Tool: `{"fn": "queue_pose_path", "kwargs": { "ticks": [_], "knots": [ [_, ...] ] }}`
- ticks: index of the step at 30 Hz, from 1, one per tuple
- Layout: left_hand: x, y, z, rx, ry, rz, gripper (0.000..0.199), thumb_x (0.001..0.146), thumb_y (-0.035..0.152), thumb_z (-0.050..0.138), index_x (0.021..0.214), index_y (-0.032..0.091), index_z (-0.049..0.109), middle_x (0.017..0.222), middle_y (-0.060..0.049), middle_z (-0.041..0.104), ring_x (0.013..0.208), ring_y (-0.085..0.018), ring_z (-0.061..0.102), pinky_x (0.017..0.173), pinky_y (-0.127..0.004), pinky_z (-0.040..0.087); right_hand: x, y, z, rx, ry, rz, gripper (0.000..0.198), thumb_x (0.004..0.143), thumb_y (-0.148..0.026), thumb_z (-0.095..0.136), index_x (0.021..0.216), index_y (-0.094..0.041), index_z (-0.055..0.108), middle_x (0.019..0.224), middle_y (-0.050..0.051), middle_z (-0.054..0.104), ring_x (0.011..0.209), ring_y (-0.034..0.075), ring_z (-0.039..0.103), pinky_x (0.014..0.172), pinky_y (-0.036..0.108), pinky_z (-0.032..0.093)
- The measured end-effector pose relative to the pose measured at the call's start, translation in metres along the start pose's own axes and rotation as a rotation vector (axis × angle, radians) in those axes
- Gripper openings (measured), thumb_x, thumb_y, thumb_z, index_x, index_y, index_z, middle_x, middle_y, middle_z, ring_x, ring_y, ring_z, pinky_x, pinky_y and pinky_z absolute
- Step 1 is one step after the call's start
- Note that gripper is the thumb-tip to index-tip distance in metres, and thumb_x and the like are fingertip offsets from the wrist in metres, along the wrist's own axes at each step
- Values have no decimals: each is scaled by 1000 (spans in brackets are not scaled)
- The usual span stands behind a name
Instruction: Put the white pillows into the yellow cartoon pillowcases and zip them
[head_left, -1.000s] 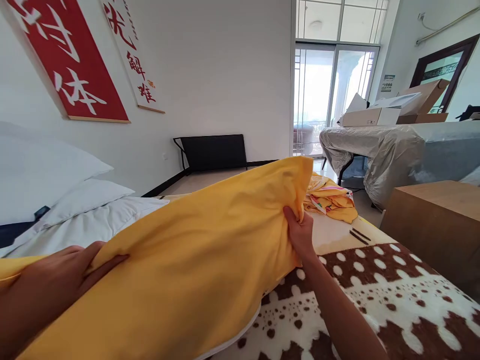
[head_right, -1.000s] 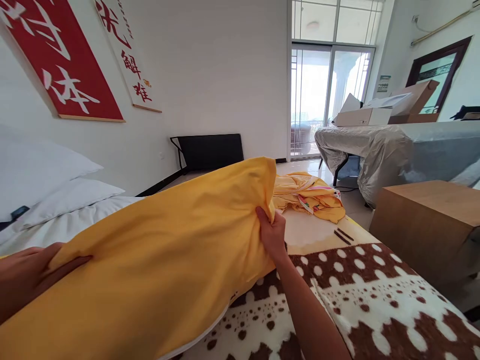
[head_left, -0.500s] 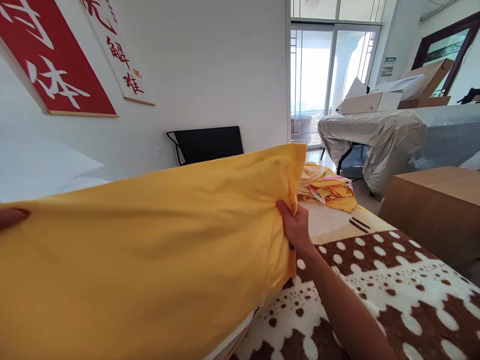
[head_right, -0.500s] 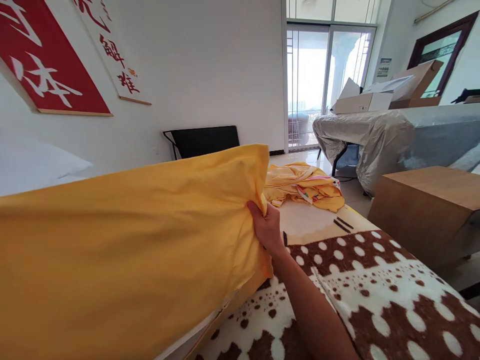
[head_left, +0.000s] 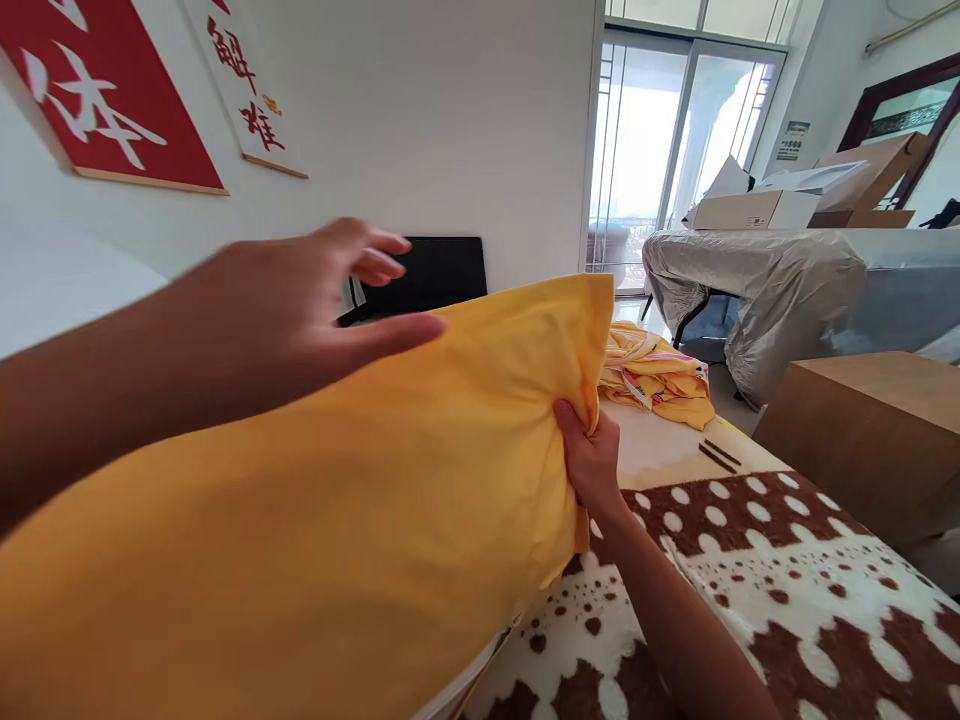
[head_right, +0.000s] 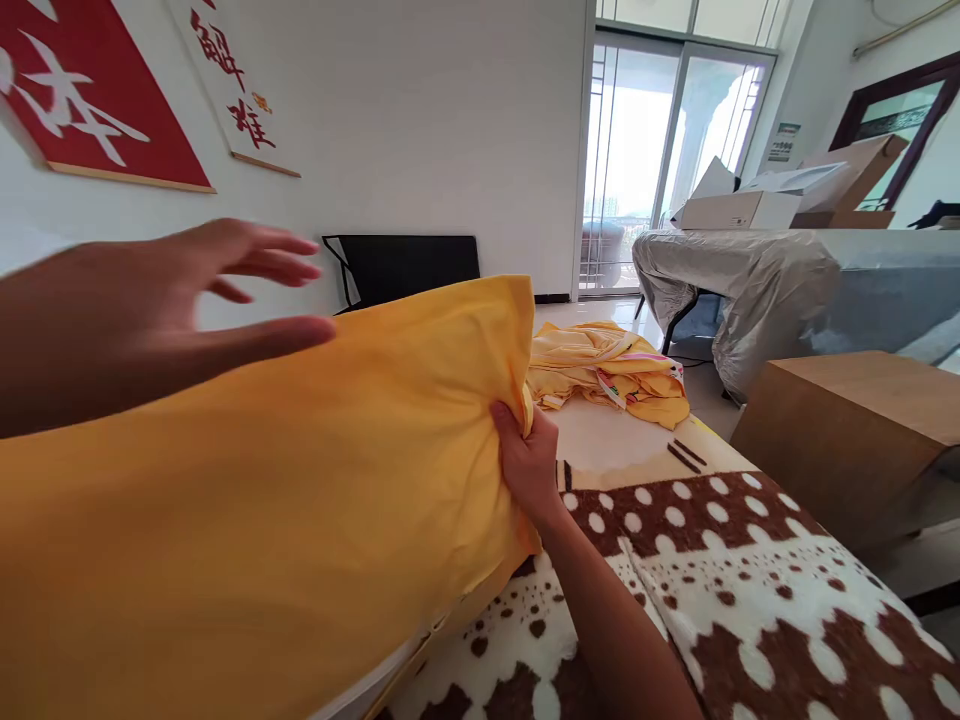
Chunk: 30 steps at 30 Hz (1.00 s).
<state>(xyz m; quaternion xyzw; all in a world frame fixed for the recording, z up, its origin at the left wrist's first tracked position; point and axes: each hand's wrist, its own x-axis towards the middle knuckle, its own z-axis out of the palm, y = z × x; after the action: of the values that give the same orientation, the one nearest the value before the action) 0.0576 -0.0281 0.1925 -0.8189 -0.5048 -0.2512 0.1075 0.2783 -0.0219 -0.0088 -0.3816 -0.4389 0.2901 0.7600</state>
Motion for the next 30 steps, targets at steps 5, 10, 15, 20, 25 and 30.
{"fn": "queue_pose_path", "kwargs": {
  "ticks": [5,10,15,20,25,30],
  "knots": [
    [33,101,45,-58,-157,178,90,66,73,52,130,10,44,104,-16,63,94,-32,60,76,-39,46,-4,-5,-3,1,4,-21,36,73,-50,65,70,-15,57,65,-1,56,58,11,47,52,23,40],
    [47,103,68,-172,-164,180,42,69,60,57,74,18,63,67,-6,56,64,-21,58,52,-30,37,-1,-10,-7,41,-59,8,34,70,-47,69,79,-16,63,69,0,62,61,14,54,55,25,45],
    [55,95,41,-265,-79,111,39,72,51,63,60,14,57,55,0,42,56,-10,43,57,-28,38,8,-11,-16,50,-408,171,38,62,-46,75,84,-16,66,79,3,68,69,18,61,62,30,51],
    [63,77,-8,-213,34,-163,46,63,54,68,74,10,60,62,0,38,61,-12,47,66,-39,46,14,10,-23,-205,-740,167,32,61,-45,74,77,-17,70,69,-1,66,63,15,59,57,25,48],
    [70,46,-36,13,173,-249,61,55,64,66,79,8,62,70,-3,41,76,-25,57,72,-53,47,11,30,-14,-283,-823,165,27,67,-43,69,69,-16,70,60,-3,62,55,12,53,49,21,43],
    [75,30,-35,-26,342,-290,53,53,60,69,66,11,56,70,-2,38,80,-25,56,76,-52,45,14,48,-16,-309,-922,187,24,64,-36,71,78,-17,72,73,-1,68,68,17,59,61,26,50]
  ]
}}
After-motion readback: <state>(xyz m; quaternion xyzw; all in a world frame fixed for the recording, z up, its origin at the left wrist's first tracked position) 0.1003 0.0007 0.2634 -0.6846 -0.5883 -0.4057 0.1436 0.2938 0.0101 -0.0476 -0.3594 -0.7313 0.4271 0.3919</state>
